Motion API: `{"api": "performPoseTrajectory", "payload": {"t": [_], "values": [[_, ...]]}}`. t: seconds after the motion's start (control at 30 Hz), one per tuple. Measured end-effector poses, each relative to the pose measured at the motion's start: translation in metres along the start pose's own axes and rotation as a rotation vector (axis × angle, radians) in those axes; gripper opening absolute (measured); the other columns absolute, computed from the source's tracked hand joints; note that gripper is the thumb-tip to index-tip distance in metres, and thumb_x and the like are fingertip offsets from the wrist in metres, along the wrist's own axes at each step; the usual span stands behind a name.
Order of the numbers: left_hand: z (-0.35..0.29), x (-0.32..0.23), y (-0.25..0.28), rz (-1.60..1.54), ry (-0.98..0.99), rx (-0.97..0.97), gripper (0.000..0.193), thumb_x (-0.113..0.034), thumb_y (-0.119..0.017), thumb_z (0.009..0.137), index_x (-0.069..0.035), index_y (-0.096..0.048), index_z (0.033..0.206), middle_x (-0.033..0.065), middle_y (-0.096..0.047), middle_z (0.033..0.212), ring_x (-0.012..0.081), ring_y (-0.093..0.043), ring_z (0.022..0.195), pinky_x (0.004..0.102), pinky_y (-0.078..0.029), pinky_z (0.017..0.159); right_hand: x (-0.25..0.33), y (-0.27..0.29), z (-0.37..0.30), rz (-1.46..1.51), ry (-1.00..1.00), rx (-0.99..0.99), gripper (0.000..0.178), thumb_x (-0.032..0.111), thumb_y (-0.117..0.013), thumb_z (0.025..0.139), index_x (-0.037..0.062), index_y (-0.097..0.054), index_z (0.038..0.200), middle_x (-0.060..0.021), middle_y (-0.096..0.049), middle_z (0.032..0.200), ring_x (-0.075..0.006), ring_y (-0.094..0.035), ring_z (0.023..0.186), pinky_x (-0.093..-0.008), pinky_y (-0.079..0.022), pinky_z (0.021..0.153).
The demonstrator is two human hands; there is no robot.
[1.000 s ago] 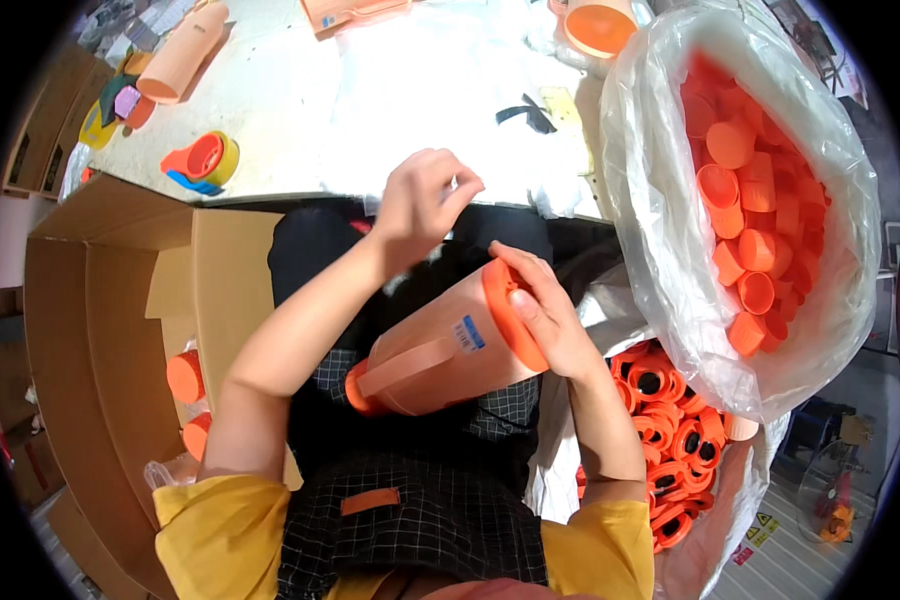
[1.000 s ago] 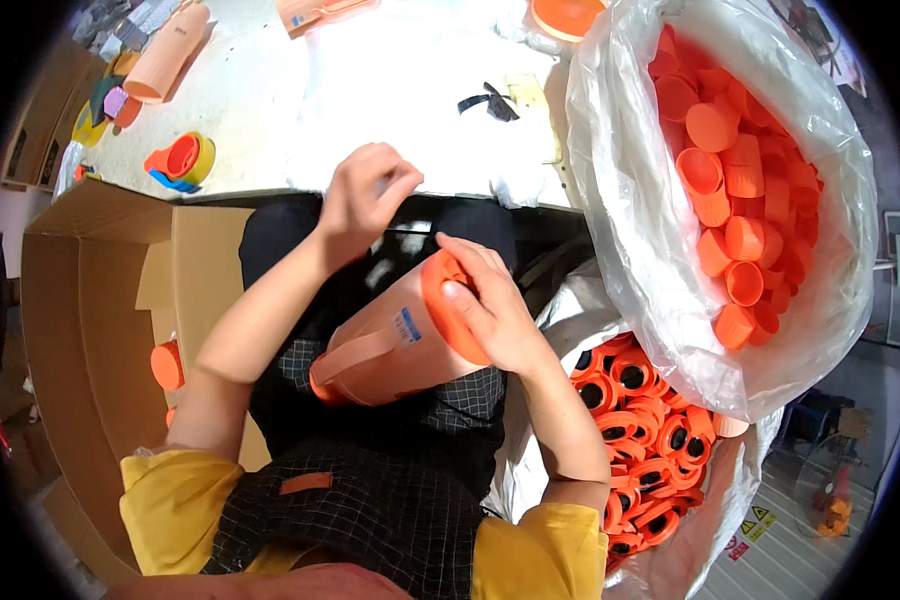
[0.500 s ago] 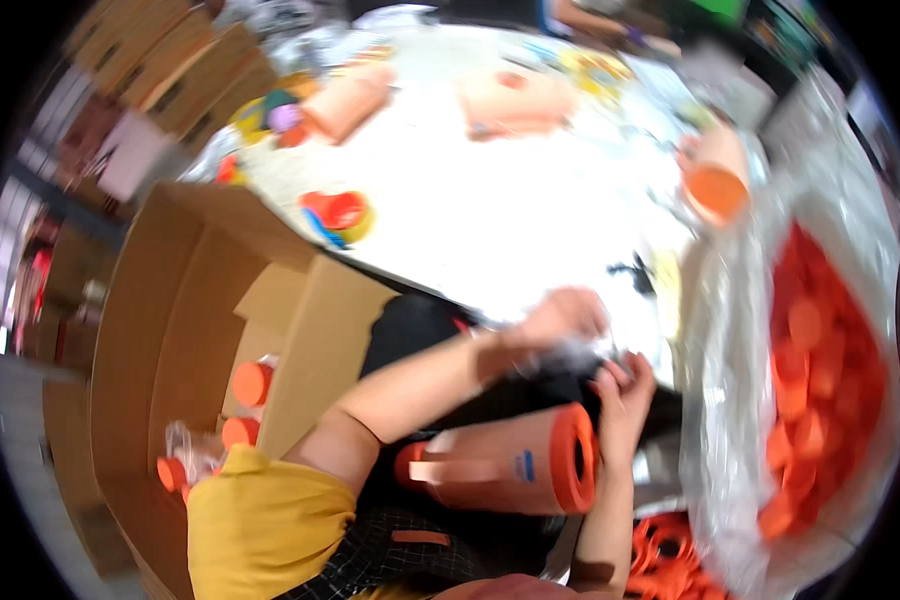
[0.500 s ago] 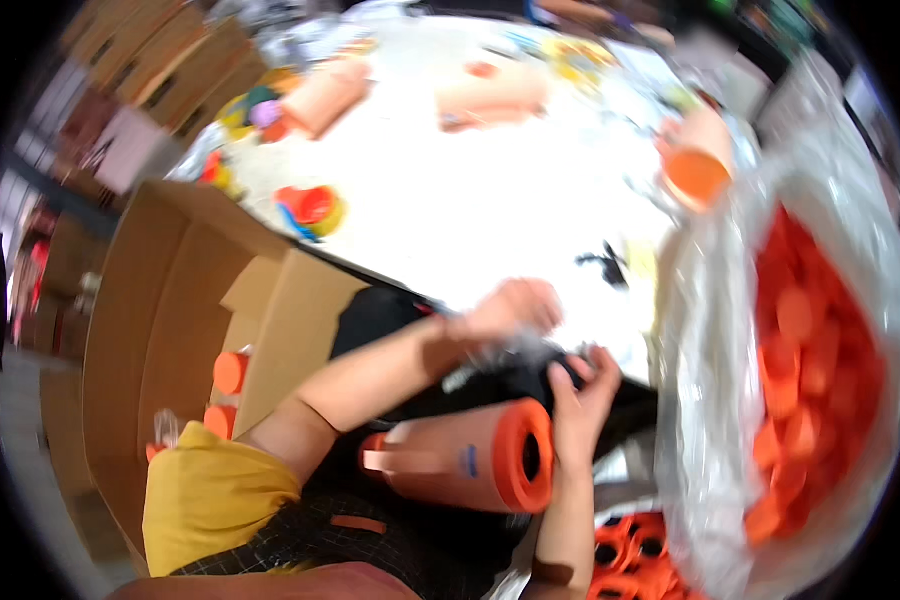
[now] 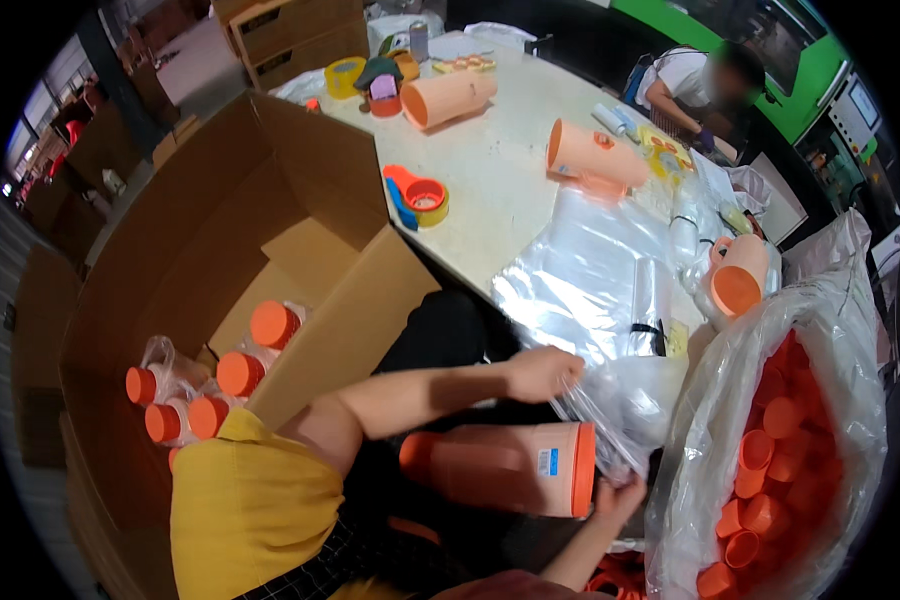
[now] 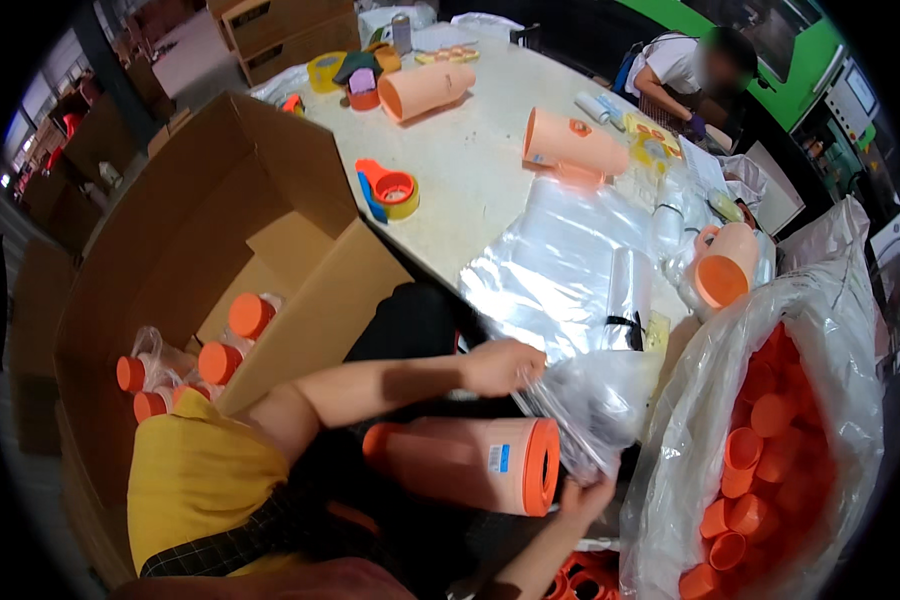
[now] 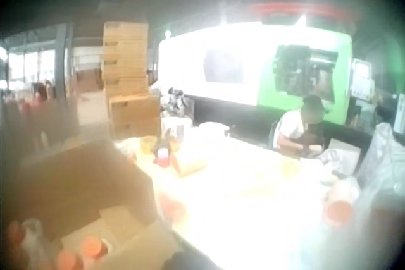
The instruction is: The person assembles a cardboard box using a tape dispenser, then picks up pink containers, applies orange lids, places each container into a clear plastic bag, and packs them into the cardboard box.
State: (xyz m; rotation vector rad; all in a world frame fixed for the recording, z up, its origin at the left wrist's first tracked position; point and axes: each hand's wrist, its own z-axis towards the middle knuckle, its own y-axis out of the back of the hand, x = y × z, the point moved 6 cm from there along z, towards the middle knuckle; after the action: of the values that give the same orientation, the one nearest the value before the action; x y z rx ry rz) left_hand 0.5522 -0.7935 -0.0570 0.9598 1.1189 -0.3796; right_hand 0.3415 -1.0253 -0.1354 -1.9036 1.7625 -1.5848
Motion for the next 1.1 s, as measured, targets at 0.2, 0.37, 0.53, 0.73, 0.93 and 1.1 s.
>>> {"api": "performPoseTrajectory", "payload": {"t": [0.2,0.37,0.53,0.73,0.93,1.1], "values": [[-0.071,-0.103,0.02,-0.264,-0.113,-0.025,0.032,-0.016,-0.08,0.079,-0.006,-0.061,0.102,0.0054,-0.059,0.091,0.0144,-0.059,0.078,0.0283,-0.047,0.064,-0.053,-0.064,-0.144,-0.349,0.864,-0.06,0.034,0.017,-0.055,0.103,-0.0026,-0.054,0.13,-0.0164,-0.062,0.123,-0.0246,-0.063,0.109,-0.0396,-0.053,0.095],[-0.18,-0.116,0.064,0.385,-0.174,-0.255,0.041,-0.021,-0.08,0.075,-0.008,-0.065,0.11,0.0116,-0.062,0.103,0.0297,-0.067,0.086,0.0363,-0.056,0.071,-0.133,-0.084,-0.175,-0.813,0.448,0.382,0.039,0.01,-0.066,0.096,-0.0019,-0.053,0.132,-0.0164,-0.061,0.126,-0.0264,-0.063,0.111,-0.0385,-0.053,0.095],[-0.255,-0.065,0.044,0.333,0.169,-0.431,0.042,-0.024,-0.081,0.079,-0.006,-0.065,0.114,0.0131,-0.064,0.107,0.0309,-0.066,0.098,0.0392,-0.055,0.083,-0.187,-0.1,-0.177,-1.197,0.194,0.998,0.049,0.005,-0.075,0.09,-0.0012,-0.053,0.133,-0.0168,-0.061,0.129,-0.0283,-0.064,0.114,-0.0376,-0.052,0.097],[-0.279,-0.043,0.148,0.047,0.485,-0.812,0.043,-0.035,-0.073,0.087,-0.004,-0.063,0.117,0.0143,-0.067,0.103,0.0294,-0.067,0.093,0.0402,-0.054,0.082,-0.214,-0.223,-0.2,-1.038,0.006,1.184,0.07,0.008,-0.085,0.078,0.0022,-0.049,0.138,-0.0191,-0.061,0.133,-0.0338,-0.065,0.117,-0.0423,-0.05,0.103],[-0.357,0.042,0.353,0.205,0.622,-0.8,0.033,-0.032,-0.064,0.093,-0.005,-0.064,0.112,0.0127,-0.067,0.098,0.0266,-0.066,0.086,0.0383,-0.054,0.076,-0.217,-0.281,-0.228,-0.969,0.097,1.483,0.085,0.0,-0.079,0.079,0.0035,-0.036,0.153,-0.0184,-0.06,0.137,-0.0284,-0.069,0.109,-0.0421,-0.051,0.099],[-0.367,0.233,0.379,0.221,0.914,-0.526,0.027,-0.029,-0.057,0.098,-0.005,-0.065,0.107,0.0113,-0.067,0.093,0.0243,-0.065,0.08,0.0367,-0.055,0.071,-0.195,-0.195,-0.173,-1.189,0.003,0.947,0.067,-0.003,-0.072,0.084,0.0003,-0.046,0.145,-0.0148,-0.066,0.125,-0.0204,-0.066,0.102,-0.0335,-0.052,0.095]]}}
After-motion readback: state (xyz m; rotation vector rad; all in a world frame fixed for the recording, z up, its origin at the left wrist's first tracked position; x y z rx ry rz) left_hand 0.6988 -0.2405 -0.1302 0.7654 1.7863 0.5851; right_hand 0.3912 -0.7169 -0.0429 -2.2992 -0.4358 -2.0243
